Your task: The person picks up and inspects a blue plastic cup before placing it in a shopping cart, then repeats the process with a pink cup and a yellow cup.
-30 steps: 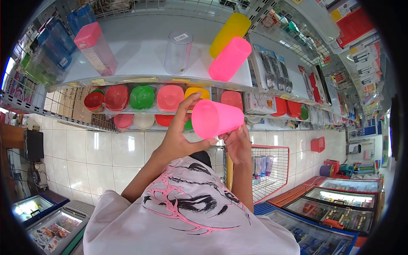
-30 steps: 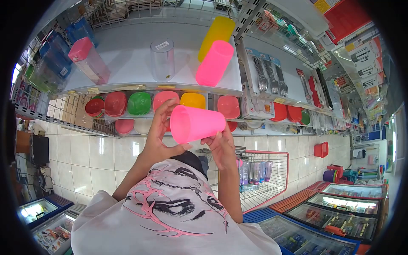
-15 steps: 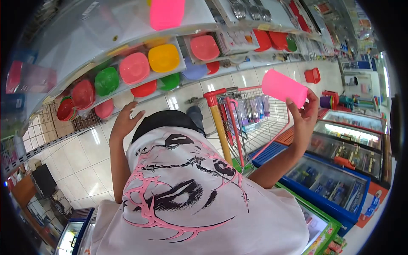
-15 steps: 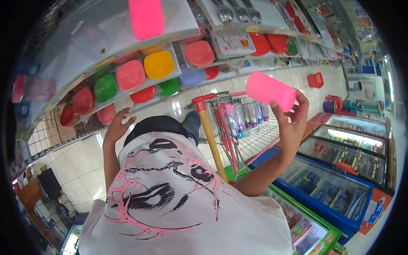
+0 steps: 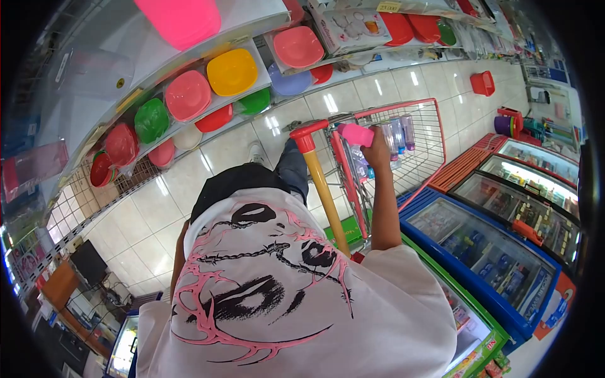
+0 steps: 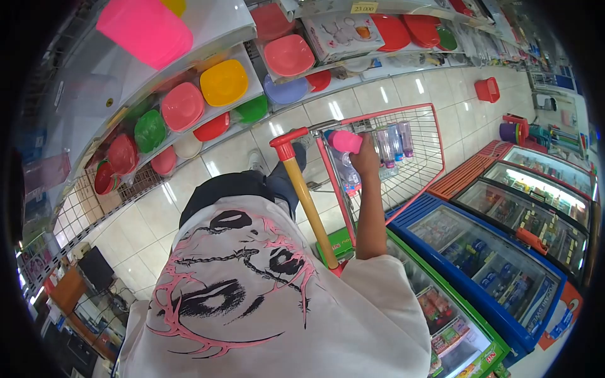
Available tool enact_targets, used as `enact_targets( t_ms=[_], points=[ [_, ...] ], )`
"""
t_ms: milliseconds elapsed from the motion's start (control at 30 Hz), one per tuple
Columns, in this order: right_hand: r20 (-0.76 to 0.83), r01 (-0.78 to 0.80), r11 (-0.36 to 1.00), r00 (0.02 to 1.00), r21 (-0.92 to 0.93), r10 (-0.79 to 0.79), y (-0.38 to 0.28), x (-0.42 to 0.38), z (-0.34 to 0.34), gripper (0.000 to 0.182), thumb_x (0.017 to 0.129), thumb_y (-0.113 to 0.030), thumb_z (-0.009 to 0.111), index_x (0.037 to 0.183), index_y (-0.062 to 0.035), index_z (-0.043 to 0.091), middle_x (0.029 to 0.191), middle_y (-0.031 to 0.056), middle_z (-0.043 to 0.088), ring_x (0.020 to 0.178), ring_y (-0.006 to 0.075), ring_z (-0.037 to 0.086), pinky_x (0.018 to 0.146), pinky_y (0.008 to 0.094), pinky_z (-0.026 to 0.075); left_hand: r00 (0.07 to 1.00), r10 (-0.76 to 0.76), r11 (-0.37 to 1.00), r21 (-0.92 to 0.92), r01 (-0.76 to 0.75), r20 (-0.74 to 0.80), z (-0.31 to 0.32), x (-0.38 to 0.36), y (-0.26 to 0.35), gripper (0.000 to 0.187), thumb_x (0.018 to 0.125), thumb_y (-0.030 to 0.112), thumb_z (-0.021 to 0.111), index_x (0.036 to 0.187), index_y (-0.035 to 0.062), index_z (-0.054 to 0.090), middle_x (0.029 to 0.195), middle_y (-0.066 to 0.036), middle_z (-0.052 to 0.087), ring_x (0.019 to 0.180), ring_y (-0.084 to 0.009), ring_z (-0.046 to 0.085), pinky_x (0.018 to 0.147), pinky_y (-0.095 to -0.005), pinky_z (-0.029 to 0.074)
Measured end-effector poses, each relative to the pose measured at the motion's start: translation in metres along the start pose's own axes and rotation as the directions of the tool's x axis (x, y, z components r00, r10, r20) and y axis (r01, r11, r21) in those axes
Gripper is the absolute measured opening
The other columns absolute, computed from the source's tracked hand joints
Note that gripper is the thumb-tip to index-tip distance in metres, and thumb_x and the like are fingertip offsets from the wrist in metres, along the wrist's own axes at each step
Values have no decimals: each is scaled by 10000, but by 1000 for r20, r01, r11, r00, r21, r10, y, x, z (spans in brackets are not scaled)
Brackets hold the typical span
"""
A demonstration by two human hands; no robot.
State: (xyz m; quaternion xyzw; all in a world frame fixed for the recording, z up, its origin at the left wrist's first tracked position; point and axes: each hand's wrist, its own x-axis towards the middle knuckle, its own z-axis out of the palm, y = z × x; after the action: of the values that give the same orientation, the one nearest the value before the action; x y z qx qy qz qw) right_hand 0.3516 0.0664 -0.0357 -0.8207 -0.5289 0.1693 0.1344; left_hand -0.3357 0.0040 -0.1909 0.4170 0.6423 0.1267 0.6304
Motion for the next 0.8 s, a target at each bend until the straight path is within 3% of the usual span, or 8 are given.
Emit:
enact_targets(
  t_ms=[100, 167, 333, 633, 700, 733, 767, 800],
  points=[
    [109, -40, 992, 993, -117, 53, 8, 9, 19, 489, 707, -75, 664, 1153, -97, 464, 1052, 168, 611, 938, 406, 622, 770, 521, 506, 999, -43, 999, 25, 43, -34, 9, -24, 23, 330, 966, 286, 577, 1168, 28, 619, 1003, -94, 673, 883, -145, 616, 765, -282, 490],
    [87, -8, 995, 996, -98, 16, 14, 11, 31, 483, 713, -78, 662, 1153, -107, 464, 1070, 154, 605, 929, 393, 626, 779, 515, 513, 996, -67, 997, 35, 69, -53, 19, -38, 38, 327, 966, 284, 575, 1168, 30, 618, 1003, -93, 673, 879, -145, 615, 761, -281, 489],
    [237, -37, 983, 968, -179, 79, 29, 24, 58, 521, 694, -93, 708, 1147, -107, 450, 1097, 128, 593, 958, 373, 631, 800, 495, 524, 987, -113, 993, 31, 117, -113, 31, -45, 81, 320, 968, 279, 569, 1168, 34, 616, 1001, -92, 671, 869, -143, 613, 754, -279, 487],
    [239, -78, 982, 964, -174, 119, 33, 25, 81, 583, 680, -123, 759, 1162, -111, 433, 1137, 147, 565, 1000, 382, 614, 825, 492, 523, 951, -200, 976, 42, 215, -235, 40, -48, 123, 323, 967, 279, 548, 1167, 41, 637, 962, -72, 676, 832, -133, 603, 739, -280, 480],
    [242, -105, 985, 961, -135, 136, 32, 21, 78, 725, 687, -176, 791, 1291, -96, 397, 1247, 170, 543, 1108, 382, 580, 888, 479, 506, 981, -101, 992, 55, 112, -167, 33, -34, 75, 311, 953, 270, 573, 1143, 41, 662, 953, -78, 685, 848, -123, 607, 749, -267, 482],
    [192, -79, 992, 976, -100, 97, 37, 18, 79, 798, 690, -198, 802, 1354, -86, 374, 1299, 181, 527, 1149, 382, 564, 916, 470, 496, 974, -149, 984, -118, 130, -168, 31, -22, 35, 278, 933, 239, 600, 1103, 35, 682, 955, -88, 697, 854, -119, 616, 761, -265, 491],
    [153, -144, 989, 979, 44, 136, 34, 18, 72, 848, 685, -201, 815, 1384, -37, 362, 1335, 212, 503, 1203, 381, 525, 976, 457, 455, 973, -95, 991, 73, 113, -211, 40, -27, 49, 264, 913, 224, 623, 1074, 26, 692, 927, -93, 709, 839, -128, 629, 762, -271, 501],
    [128, -195, 962, 977, 193, 173, 34, 17, 65, 900, 680, -204, 828, 1413, 11, 351, 1372, 242, 479, 1257, 379, 485, 1036, 444, 413, 974, -50, 996, 66, 67, -222, 43, -24, 35, 266, 903, 230, 633, 1057, 24, 698, 910, -90, 712, 821, -132, 632, 755, -275, 504]
  ],
)
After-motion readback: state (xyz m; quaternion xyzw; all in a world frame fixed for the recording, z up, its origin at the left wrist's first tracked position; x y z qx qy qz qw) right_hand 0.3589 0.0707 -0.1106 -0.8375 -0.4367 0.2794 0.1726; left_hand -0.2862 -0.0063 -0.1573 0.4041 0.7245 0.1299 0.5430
